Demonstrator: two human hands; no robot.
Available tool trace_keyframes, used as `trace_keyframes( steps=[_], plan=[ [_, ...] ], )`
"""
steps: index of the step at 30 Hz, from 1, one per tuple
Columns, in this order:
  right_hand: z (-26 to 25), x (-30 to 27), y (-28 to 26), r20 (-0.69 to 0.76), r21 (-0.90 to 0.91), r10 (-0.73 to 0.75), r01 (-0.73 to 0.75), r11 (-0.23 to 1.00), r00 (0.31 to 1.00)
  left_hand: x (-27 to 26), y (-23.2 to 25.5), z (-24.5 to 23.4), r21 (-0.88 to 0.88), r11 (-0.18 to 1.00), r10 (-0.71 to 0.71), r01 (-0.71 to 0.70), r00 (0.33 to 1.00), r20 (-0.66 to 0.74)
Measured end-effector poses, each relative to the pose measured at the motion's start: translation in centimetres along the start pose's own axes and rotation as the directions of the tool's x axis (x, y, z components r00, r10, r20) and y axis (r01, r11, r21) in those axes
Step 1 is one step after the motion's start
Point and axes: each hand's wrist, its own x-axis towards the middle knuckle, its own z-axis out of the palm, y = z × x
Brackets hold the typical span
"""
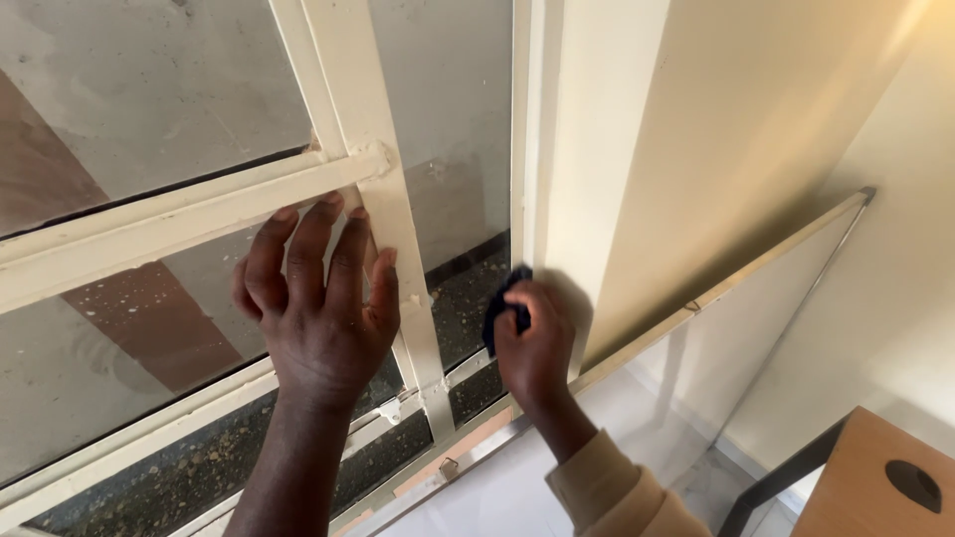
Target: The person sprays a blue cleaning solution onto a dark cloth and wipes the glass panes and white frame of a multi-pane window. They repeatedly apply solution and wipe different sections of the window, focusing on the frame edges and glass surfaces.
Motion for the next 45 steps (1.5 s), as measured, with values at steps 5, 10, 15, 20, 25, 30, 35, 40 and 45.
trace_keyframes(
  steps=[5,10,15,20,25,30,35,40,45],
  plan=[
    [-0.6,-0.2,-0.3,0.060,-0.070,0.022,-0.018,0.997,0.998,0.2,0.0,0.0,-0.011,1.000,-0.004,0.004,1.000,0.003],
    [-0.7,2.0,-1.2,0.011,0.020,-0.090,0.090,0.996,0.996,-0.1,0.0,0.1,-0.015,1.000,-0.011,0.011,1.000,0.014],
    [0.0,-0.4,1.0,0.031,-0.126,0.018,-0.014,0.992,0.999,0.1,0.1,-0.1,-0.019,1.000,-0.018,0.018,1.000,0.018],
    [-0.9,1.0,-0.3,0.023,-0.112,-0.018,0.021,0.993,1.000,0.1,0.2,-0.1,-0.012,1.000,-0.013,0.013,1.000,0.004],
    [-1.3,2.9,-1.7,-0.022,0.022,-0.039,0.040,0.999,0.999,0.0,0.1,0.2,-0.024,1.000,-0.006,0.006,1.000,0.001],
    [-0.9,-0.8,0.5,0.045,-0.249,0.032,-0.020,0.968,0.998,0.1,0.2,0.0,-0.017,1.000,-0.012,0.012,1.000,-0.004],
    [-1.2,0.5,-0.1,0.040,-0.157,0.023,-0.017,0.987,0.999,0.0,0.1,0.2,0.006,1.000,-0.011,0.011,1.000,0.011],
    [-0.9,0.3,0.3,-0.044,-0.168,-0.057,0.049,0.985,0.997,0.1,0.1,0.4,0.026,1.000,0.000,0.000,1.000,-0.008],
    [-0.5,-2.3,2.1,0.187,-0.262,0.406,-0.353,0.898,0.894,0.0,0.2,0.2,0.010,1.000,-0.018,0.018,1.000,0.017]
  ],
)
